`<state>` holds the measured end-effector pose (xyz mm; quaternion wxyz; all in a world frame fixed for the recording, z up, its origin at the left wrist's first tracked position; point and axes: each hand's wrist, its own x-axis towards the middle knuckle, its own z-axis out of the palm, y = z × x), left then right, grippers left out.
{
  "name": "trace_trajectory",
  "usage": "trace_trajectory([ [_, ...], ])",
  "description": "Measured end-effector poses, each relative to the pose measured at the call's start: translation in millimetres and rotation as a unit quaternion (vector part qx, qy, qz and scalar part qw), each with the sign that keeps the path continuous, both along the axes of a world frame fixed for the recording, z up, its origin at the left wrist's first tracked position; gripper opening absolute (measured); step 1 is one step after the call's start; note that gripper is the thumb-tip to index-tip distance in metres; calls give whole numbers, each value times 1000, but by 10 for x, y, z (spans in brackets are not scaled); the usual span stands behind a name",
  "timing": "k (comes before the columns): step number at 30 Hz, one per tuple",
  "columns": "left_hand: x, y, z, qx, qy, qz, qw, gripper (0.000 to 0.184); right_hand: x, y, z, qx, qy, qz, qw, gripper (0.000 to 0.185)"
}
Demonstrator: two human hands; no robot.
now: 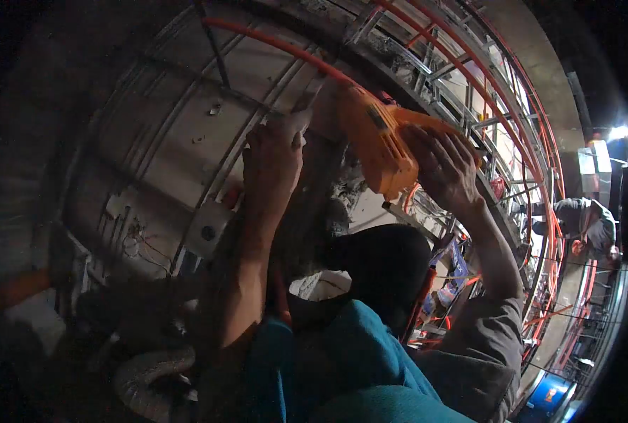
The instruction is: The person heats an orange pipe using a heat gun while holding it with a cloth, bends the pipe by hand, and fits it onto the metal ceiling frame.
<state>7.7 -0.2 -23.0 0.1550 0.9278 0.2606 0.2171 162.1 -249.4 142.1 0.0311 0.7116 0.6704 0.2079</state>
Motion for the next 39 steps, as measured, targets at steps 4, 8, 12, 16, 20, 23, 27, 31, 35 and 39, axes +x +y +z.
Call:
trace_trajectory([
  [4, -4, 28, -11, -133, 44, -33, 990, 36, 41, 237, -56, 13, 5, -2, 1000, 52],
  [8, 27, -84, 79, -81, 73, 24, 994, 35, 231, 419, -183, 74, -5, 77, 994, 47],
  [12, 25, 139, -343, -38, 58, 10, 998, 36, 304, 785, -320, 171, -37, 107, 979, 49],
  [16, 22, 272, -539, 6, -7, -86, 996, 39, 281, 1102, -288, 195, -54, 127, 971, 42],
  [20, -24, 21, -100, -51, 44, -24, 997, 48, 470, 1517, -546, 227, -18, 162, 960, 46],
  [23, -37, -11, -81, -17, 57, 8, 998, 58, 357, 1536, -408, 215, -31, 150, 965, 42],
  [27, -31, -59, 109, 0, 82, 28, 996, 46, 278, 1470, -324, 213, -1, 136, 968, 38],
  [31, -33, -48, 91, -9, 93, 20, 995, 46, 276, 1359, -315, 213, 23, 122, 969, 37],
  [35, -40, -57, 153, -14, 98, 20, 995, 44, 193, 1135, -234, 214, 24, 101, 971, 35],
  [39, -57, -62, 127, -22, 86, 15, 996, 44, 152, 915, -180, 209, 39, 90, 973, 35],
])
